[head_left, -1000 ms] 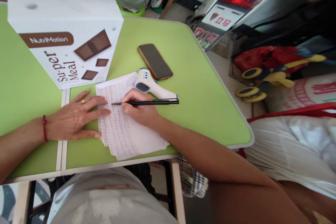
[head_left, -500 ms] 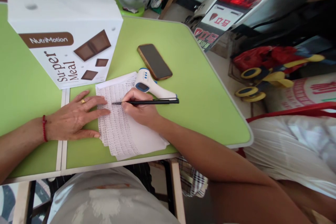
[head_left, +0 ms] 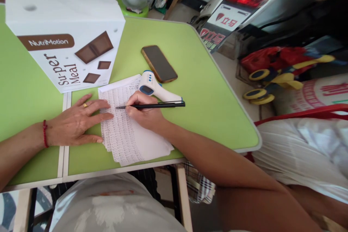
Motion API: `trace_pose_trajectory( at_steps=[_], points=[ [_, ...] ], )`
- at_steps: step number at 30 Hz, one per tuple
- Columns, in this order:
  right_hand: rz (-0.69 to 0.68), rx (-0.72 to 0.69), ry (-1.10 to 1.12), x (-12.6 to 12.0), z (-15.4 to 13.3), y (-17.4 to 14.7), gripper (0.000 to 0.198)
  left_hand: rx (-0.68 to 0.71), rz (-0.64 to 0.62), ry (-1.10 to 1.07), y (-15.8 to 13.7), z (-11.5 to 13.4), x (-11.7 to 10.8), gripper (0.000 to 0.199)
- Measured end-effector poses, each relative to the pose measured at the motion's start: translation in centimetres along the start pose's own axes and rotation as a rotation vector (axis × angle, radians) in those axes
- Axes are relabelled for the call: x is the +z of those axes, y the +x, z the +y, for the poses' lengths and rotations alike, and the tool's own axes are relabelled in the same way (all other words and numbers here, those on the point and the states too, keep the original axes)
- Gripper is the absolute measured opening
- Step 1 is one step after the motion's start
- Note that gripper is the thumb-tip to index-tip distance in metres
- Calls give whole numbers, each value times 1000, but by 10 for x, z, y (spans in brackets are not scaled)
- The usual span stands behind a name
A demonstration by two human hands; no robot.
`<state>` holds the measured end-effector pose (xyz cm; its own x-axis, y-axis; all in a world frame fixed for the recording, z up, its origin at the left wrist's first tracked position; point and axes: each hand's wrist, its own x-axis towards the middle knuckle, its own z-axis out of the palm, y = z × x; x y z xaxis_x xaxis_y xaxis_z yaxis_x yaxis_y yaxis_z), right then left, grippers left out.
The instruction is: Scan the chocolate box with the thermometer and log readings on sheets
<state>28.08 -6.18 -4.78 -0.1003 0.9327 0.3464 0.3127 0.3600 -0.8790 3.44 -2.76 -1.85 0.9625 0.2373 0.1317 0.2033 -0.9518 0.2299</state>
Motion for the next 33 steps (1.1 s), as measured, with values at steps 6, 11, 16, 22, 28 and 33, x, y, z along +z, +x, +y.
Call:
trace_pose_trajectory(
  at_steps=[6,11,16,22,28,33],
  points=[
    [-1,-13,-3,0,-1,0,10,10,3,4,1,0,0,57],
    [-21,-31,-3,-2,-1,-1,11,3,2,5,0,0,-1,57],
    [5,-36,6,-2,-1,0,11,0,2,3,0,-1,0,57],
    [41,-4,7,-1,-2,2,11,-9,-5,-12,0,-1,0,57],
    [36,-27,14,0,-1,1,11,-14,-4,-17,-1,-1,-1,57],
    [41,-45,12,-1,0,1,12,-11,-4,-15,0,0,-1,57]
  ],
)
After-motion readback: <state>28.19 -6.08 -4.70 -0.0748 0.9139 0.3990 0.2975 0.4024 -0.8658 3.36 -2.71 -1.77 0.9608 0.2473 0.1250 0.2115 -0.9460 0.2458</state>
